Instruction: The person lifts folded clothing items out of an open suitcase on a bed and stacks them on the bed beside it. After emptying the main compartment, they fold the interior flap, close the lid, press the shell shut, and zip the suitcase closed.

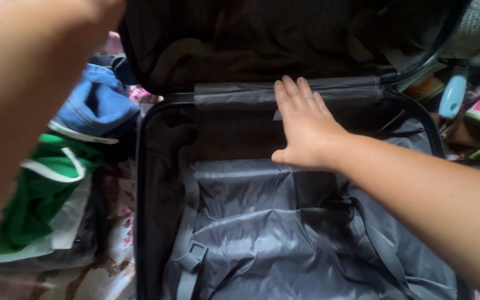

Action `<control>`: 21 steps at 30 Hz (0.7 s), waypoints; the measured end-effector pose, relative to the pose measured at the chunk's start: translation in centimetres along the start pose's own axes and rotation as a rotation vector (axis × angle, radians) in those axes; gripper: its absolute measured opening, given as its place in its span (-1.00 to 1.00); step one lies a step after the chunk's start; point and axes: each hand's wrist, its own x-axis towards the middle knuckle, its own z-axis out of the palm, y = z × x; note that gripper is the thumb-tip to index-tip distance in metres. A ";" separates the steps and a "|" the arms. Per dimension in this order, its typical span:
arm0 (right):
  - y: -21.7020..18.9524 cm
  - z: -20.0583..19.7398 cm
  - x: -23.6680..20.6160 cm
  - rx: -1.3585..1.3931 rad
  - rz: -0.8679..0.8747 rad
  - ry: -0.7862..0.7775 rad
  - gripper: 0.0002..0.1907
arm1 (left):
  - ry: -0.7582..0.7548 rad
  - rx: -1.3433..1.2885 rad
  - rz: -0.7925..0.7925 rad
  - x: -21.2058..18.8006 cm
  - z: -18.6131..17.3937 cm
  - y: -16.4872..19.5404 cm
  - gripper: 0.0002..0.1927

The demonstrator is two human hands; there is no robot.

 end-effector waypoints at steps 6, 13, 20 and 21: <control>1.2 -1.4 0.3 0.497 0.062 -0.019 0.13 | 0.144 -0.163 0.218 -1.0 -1.6 0.6 -0.74; 1.8 -8.1 -2.8 1.681 -0.255 -0.055 0.07 | 0.146 -0.358 0.188 -4.2 -4.1 3.0 -0.76; 3.2 -14.5 -7.7 2.505 -0.711 -0.167 0.06 | 0.142 -0.249 0.055 -7.8 -5.5 3.9 -0.71; 3.3 -15.0 -8.2 2.704 -0.667 -0.175 0.02 | 0.142 -0.232 0.058 -8.3 -5.7 3.8 -0.70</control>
